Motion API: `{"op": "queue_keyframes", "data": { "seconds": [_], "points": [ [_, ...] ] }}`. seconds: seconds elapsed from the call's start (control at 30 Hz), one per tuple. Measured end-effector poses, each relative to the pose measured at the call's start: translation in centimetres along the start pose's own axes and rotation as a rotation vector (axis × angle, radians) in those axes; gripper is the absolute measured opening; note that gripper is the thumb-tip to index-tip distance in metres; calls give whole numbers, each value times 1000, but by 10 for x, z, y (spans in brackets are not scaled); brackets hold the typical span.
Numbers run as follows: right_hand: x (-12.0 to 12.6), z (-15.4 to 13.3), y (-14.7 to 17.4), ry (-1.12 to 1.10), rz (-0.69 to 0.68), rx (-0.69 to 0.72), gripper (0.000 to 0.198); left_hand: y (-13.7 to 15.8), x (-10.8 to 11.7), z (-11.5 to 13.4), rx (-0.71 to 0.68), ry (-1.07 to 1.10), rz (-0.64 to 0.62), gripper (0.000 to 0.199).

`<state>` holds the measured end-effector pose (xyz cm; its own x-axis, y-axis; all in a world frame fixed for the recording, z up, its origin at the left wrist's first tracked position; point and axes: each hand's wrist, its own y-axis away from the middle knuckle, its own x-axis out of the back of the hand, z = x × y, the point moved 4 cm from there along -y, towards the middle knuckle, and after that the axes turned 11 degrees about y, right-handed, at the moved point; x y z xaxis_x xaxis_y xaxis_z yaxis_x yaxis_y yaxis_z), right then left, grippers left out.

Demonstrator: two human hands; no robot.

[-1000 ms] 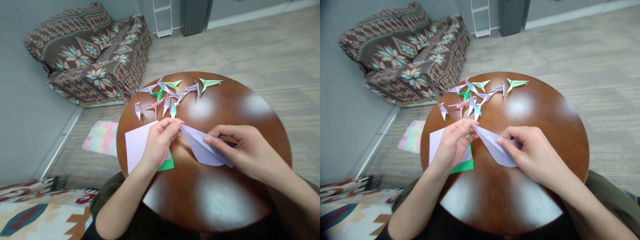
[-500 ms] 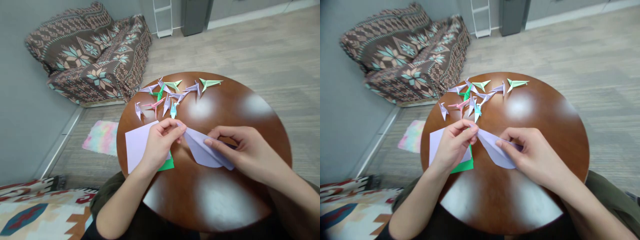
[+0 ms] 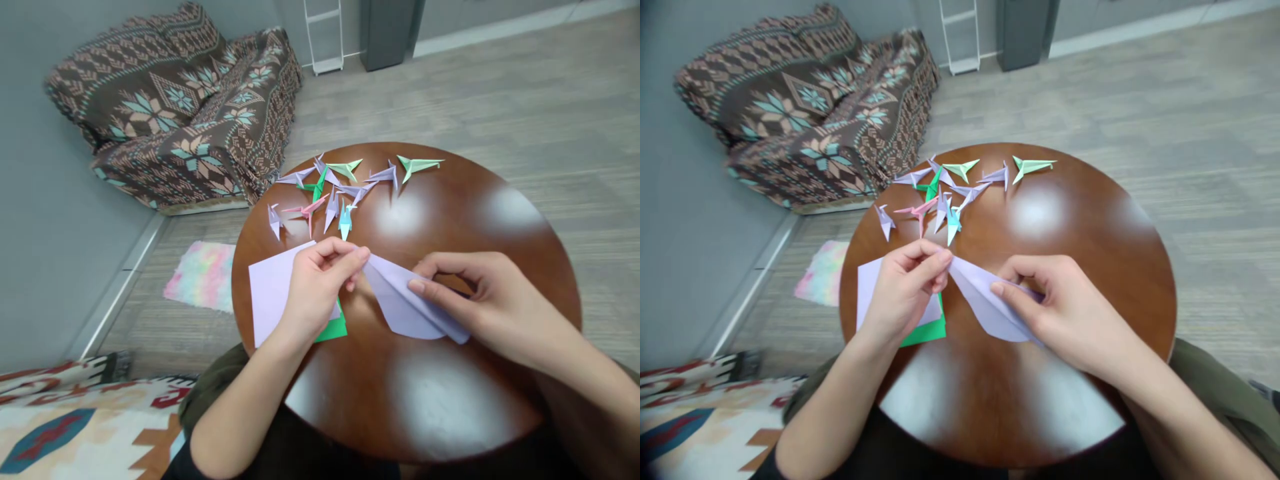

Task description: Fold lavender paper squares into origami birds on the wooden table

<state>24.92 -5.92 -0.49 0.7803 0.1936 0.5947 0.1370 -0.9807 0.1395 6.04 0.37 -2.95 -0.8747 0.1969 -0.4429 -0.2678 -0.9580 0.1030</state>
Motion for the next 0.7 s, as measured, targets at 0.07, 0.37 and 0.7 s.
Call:
{"op": "queue_keyframes", "data": {
  "seconds": [0.07,0.37,0.7],
  "points": [
    [0,0,0,2,-1,11,27,0,0,0,15,-33,-27,23],
    [-4,0,-1,64,21,58,29,4,-8,1,22,-146,-186,20],
    [1,4,-1,114,-4,74,33,-1,-3,6,-29,-251,-260,21]
  ]
}}
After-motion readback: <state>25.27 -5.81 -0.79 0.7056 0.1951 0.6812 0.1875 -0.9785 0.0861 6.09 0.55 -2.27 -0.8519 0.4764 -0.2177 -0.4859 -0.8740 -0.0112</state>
